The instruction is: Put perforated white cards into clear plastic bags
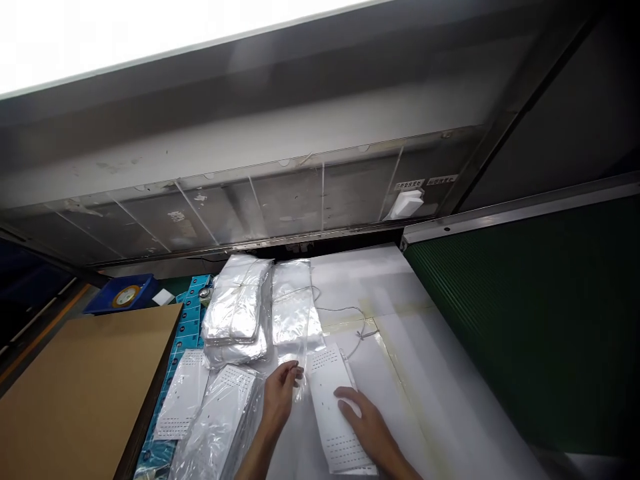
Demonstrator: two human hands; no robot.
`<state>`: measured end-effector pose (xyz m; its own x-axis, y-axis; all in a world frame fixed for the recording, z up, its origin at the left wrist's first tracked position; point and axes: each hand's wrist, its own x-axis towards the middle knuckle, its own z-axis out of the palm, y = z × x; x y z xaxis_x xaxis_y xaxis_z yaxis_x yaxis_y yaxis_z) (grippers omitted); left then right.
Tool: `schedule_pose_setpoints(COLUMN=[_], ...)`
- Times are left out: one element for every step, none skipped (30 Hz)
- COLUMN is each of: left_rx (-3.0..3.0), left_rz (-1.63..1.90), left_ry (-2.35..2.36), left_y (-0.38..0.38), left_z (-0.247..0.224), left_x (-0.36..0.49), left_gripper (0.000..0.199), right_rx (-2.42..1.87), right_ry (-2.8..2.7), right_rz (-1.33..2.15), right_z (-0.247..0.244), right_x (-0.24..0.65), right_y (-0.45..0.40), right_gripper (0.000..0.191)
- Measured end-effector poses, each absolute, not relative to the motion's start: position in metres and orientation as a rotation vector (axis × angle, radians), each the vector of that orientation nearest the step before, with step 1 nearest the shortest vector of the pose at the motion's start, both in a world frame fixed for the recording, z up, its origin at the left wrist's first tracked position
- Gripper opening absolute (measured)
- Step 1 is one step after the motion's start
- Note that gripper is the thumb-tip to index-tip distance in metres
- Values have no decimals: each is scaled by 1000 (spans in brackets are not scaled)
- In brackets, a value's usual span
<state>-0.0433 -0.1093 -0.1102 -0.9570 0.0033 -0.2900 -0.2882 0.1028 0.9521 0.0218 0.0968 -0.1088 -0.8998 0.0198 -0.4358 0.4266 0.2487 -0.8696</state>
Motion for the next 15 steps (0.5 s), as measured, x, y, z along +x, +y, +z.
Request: schedule_pose_setpoints(left_rx=[-288, -292, -295, -297, -297, -297, -298, -302, -312, -330, -357, -388, -417, -449, -484], left_rz=[1981, 2009, 2033, 2054, 2073, 2091, 2108, 2124, 2138, 2150, 2159, 2167, 2170, 2178, 2201], left_ry=[2118, 2074, 2029, 1982, 1935, 1890, 1849, 1814, 1787, 1767, 1752, 1740, 1731, 1709, 1657], left_y=[-111, -112, -112, -112, -112, -111, -111, -110, -111, -111, -112, -113, -114, -114, -113], left_z=[-103, -96, -89, -83, -78, -73, -69, -66, -64, -63, -62, -62, -62, -62, -63], left_x=[-41, -38, -35, -32, -29, -25, -22, -19, -16, -13, -10, -6, -3, 1, 5], left_gripper=[34, 33, 32, 31, 30, 30, 30, 30, 30, 31, 32, 34, 35, 35, 33], right_rx=[381, 350, 321, 291, 258, 220, 177, 126, 75, 28, -9, -32, -41, -37, -23], right_ry=[2218, 2244, 2270, 2295, 2315, 2334, 2349, 2361, 2370, 2378, 2388, 2399, 2414, 2431, 2448], right_rz=[-1688, -1682, -1673, -1663, -1653, -1643, -1635, -1628, -1620, -1610, -1597, -1581, -1561, -1539, -1517], right_z=[-102, -96, -89, -83, -77, -71, -66, -61, -57, -54, -52, -50, -50, -50, -51], right_x=[18, 14, 10, 6, 2, -2, -4, -6, -7, -7, -6, -5, -3, -1, 0], right_y=[91, 85, 79, 72, 65, 59, 54, 51, 48, 47, 47, 48, 49, 50, 52], right_gripper=[37, 35, 34, 32, 32, 31, 30, 28, 26, 25, 26, 28, 31, 33, 35])
